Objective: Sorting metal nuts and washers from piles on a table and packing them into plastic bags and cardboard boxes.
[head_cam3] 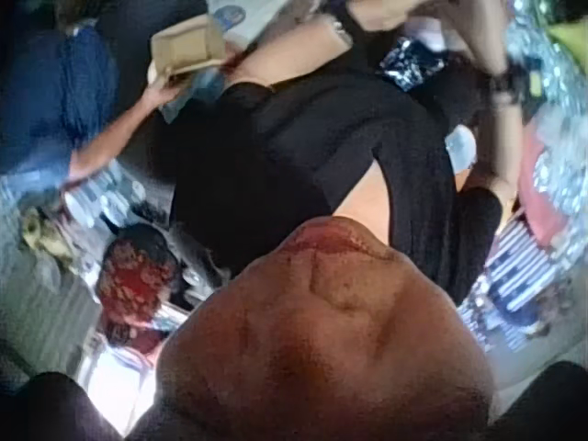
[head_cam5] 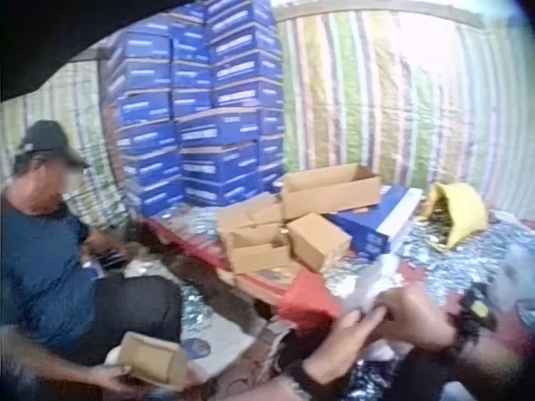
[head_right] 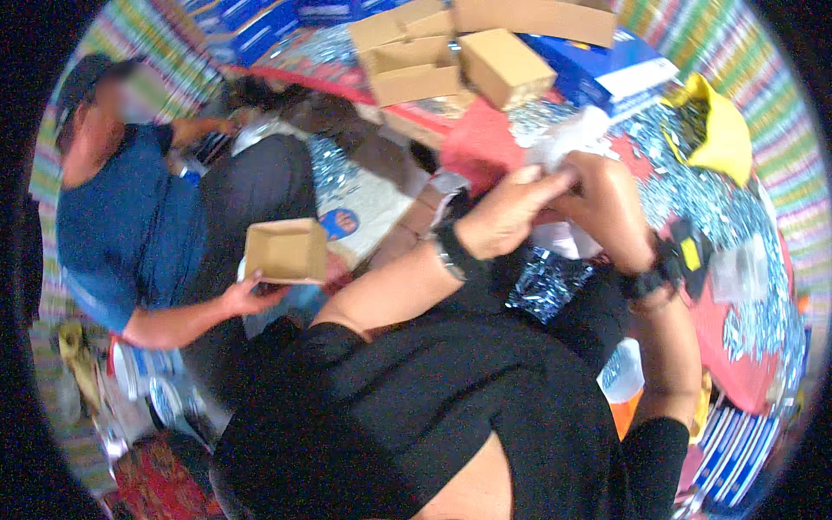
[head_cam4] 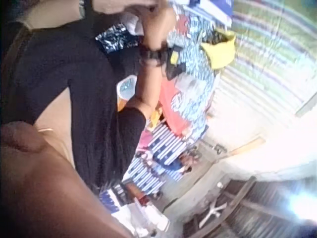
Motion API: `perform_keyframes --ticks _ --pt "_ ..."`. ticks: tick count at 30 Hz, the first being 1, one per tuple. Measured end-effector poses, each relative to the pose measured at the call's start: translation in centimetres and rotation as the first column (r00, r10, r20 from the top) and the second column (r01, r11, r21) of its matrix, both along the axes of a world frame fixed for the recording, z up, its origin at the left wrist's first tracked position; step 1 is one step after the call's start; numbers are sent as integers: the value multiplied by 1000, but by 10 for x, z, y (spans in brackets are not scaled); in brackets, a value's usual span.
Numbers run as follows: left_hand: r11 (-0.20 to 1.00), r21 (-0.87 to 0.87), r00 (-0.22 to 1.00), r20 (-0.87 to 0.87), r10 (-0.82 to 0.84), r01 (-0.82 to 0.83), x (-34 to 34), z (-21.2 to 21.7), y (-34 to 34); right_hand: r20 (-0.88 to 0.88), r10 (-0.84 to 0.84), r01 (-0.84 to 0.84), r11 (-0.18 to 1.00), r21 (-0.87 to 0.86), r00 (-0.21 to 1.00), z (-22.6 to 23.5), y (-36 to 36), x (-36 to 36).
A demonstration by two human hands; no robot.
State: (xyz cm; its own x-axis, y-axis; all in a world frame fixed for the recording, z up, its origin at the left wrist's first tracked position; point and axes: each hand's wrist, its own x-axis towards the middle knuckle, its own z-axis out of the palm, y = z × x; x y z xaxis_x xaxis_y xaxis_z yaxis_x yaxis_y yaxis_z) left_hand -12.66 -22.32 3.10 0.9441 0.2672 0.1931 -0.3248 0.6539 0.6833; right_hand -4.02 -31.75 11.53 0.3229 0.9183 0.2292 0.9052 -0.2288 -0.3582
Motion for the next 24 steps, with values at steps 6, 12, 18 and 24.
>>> perform_keyframes --ticks 6,12,18,24 --pt "943 252 973 130 190 -218 -2 -2 -4 -332 54 -22 995 99 942 -7 -17 11" --pt "956 -279 995 15 95 -88 -10 -9 3 -589 85 52 976 212 804 -30 -4 1" --pt "910 -414 999 42 28 -8 -10 -17 5 -153 -218 240 960 146 964 -50 -1 -21" --pt "871 -491 997 -77 -18 -23 -16 -46 7 -171 -124 149 978 145 978 -85 7 -19"
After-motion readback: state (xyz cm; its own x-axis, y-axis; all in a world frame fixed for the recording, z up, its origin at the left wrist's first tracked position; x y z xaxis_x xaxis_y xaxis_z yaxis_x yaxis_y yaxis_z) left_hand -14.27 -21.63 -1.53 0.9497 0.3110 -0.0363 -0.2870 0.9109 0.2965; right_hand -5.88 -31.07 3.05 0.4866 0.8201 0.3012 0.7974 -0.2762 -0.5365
